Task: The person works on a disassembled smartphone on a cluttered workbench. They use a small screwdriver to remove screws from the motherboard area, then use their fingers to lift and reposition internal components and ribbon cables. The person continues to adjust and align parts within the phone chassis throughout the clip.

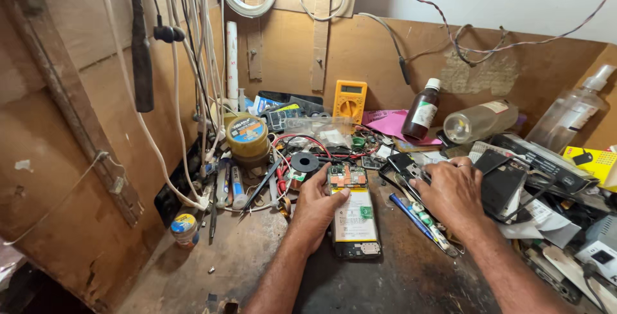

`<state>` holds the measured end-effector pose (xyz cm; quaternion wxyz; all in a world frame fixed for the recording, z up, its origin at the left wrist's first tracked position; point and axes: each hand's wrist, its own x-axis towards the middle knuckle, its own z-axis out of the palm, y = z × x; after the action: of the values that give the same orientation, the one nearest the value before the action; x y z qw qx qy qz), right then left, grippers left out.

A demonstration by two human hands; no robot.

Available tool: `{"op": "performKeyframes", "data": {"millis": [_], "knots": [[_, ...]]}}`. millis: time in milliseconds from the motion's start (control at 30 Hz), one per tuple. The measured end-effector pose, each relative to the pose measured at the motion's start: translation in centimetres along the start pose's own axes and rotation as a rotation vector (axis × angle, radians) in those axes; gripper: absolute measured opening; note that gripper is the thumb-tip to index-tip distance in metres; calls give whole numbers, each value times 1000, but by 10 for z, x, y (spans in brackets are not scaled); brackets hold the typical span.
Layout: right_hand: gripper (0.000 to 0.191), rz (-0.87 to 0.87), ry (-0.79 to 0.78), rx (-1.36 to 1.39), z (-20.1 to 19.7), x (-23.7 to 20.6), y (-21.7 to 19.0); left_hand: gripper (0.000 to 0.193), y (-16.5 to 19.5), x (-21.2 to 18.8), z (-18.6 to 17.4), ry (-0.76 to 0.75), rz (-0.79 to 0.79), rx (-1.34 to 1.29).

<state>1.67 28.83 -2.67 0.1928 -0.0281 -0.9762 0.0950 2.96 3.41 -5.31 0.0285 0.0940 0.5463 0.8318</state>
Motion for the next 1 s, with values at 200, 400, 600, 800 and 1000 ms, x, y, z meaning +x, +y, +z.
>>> {"op": "performKeyframes", "data": {"millis": [200,400,600,800,1000], "knots": [[42,-55,169,44,5,-3,2,77,-5,0,0,-33,54,-4],[28,-14,303,285,-10,-5,-9,76,1,-8,5,-27,41,11],[16,-228,464,430,-30,-34,-23,70,0,-17,14,40,77,56],[15,-337,299,338,-34,-93,-46,70,4,-20,21,215,141,257],[36,-303,51,396,-50,-109,-35,69,3,-25,29,182,181,218]]}}
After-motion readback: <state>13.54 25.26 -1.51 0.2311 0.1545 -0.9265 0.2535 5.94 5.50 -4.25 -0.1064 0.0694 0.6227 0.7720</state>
